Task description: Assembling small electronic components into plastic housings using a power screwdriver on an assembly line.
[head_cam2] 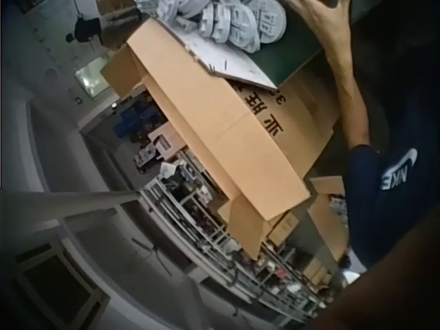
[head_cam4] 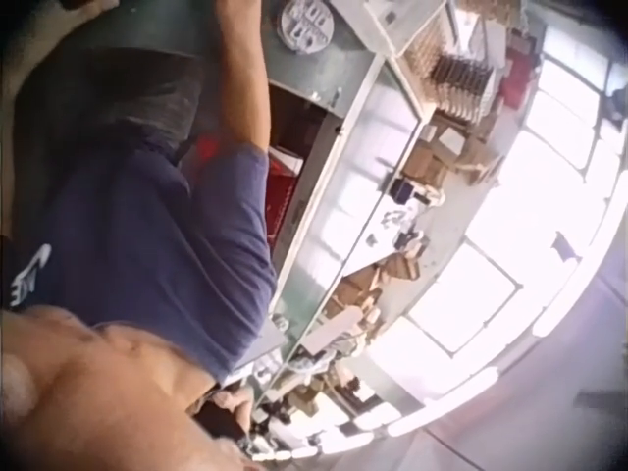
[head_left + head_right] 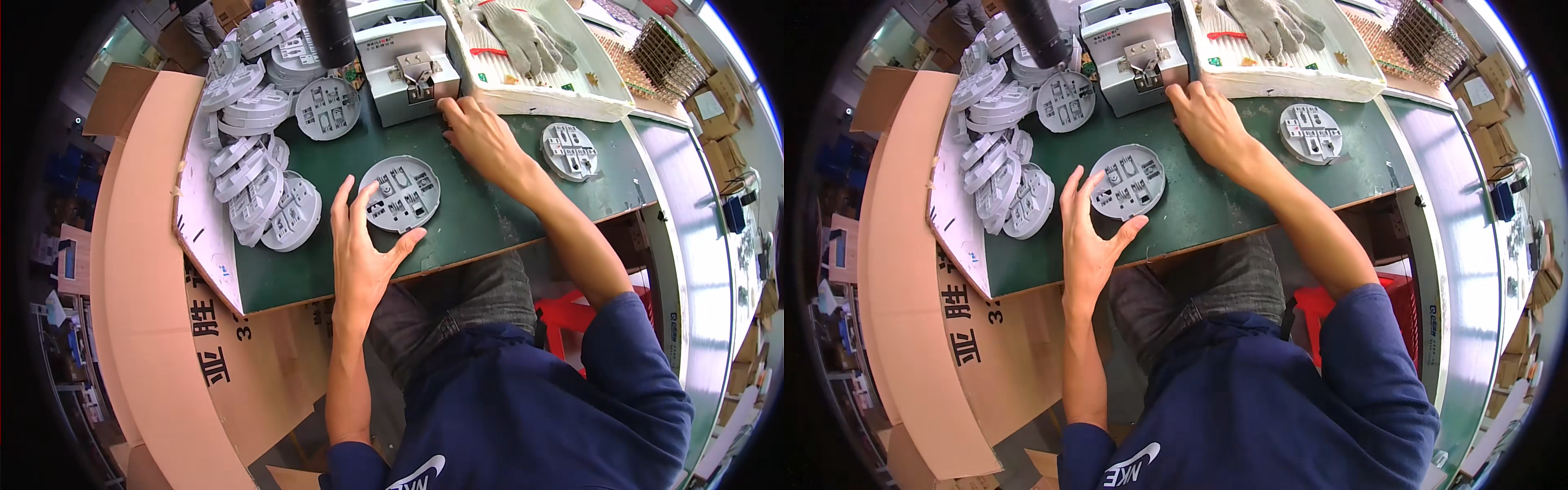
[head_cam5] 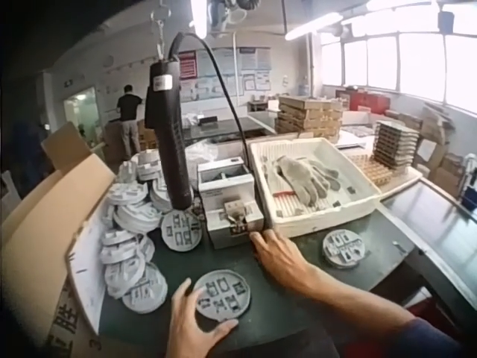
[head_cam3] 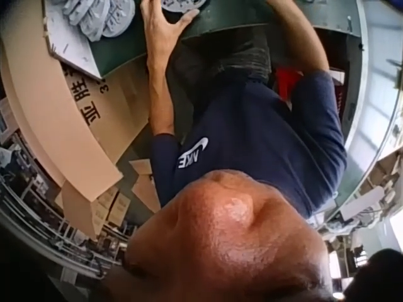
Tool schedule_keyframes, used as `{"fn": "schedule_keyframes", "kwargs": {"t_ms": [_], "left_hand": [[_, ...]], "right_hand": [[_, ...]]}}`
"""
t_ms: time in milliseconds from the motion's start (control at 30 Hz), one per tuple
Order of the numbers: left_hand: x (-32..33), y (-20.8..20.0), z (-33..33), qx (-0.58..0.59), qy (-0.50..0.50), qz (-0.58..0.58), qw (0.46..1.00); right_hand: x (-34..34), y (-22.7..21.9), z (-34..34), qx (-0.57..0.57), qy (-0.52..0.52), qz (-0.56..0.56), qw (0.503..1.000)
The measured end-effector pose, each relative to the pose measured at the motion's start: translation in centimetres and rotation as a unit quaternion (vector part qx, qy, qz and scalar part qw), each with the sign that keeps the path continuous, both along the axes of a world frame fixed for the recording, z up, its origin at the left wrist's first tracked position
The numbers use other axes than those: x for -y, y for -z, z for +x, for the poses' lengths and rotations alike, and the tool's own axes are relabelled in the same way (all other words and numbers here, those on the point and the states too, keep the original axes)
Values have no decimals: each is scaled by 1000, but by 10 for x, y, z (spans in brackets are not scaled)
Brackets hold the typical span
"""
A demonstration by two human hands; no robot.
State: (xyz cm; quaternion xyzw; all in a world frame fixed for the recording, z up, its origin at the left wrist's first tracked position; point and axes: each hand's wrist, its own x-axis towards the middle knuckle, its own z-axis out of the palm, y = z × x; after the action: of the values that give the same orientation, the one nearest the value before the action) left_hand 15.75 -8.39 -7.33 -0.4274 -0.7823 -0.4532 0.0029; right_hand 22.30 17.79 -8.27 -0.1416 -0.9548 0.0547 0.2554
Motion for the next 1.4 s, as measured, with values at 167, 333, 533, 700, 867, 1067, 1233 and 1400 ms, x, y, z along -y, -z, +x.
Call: {"fn": "schedule_keyframes", "kwargs": {"t_ms": [167, 333, 533, 700, 867, 1067, 1233, 1400], "left_hand": [[-1, 8, -3, -83, -12, -44, 996], [-3, -11, 21, -116, -41, -91, 988], [0, -17, 19, -220, -3, -145, 965], [-17, -10, 20, -229, -46, -138, 962], [-32, -20, 23, -26, 2, 51, 998], [-40, -25, 16, 421, 196, 179, 867], [-32, -17, 10, 515, 196, 195, 812], [-20, -25, -9, 463, 181, 120, 859]], "right_hand": [[-7, 9, 6, -51, -45, -6, 998], [7, -15, 29, -78, -34, -165, 983], [6, -21, 47, -175, -97, -527, 826], [19, -24, 57, -217, -155, -595, 758], [42, -29, 62, -209, -195, -642, 711], [67, -29, 65, -172, -229, -626, 725], [75, -31, 64, -143, -211, -521, 815], [66, -52, 66, -96, -237, -210, 944]]}}
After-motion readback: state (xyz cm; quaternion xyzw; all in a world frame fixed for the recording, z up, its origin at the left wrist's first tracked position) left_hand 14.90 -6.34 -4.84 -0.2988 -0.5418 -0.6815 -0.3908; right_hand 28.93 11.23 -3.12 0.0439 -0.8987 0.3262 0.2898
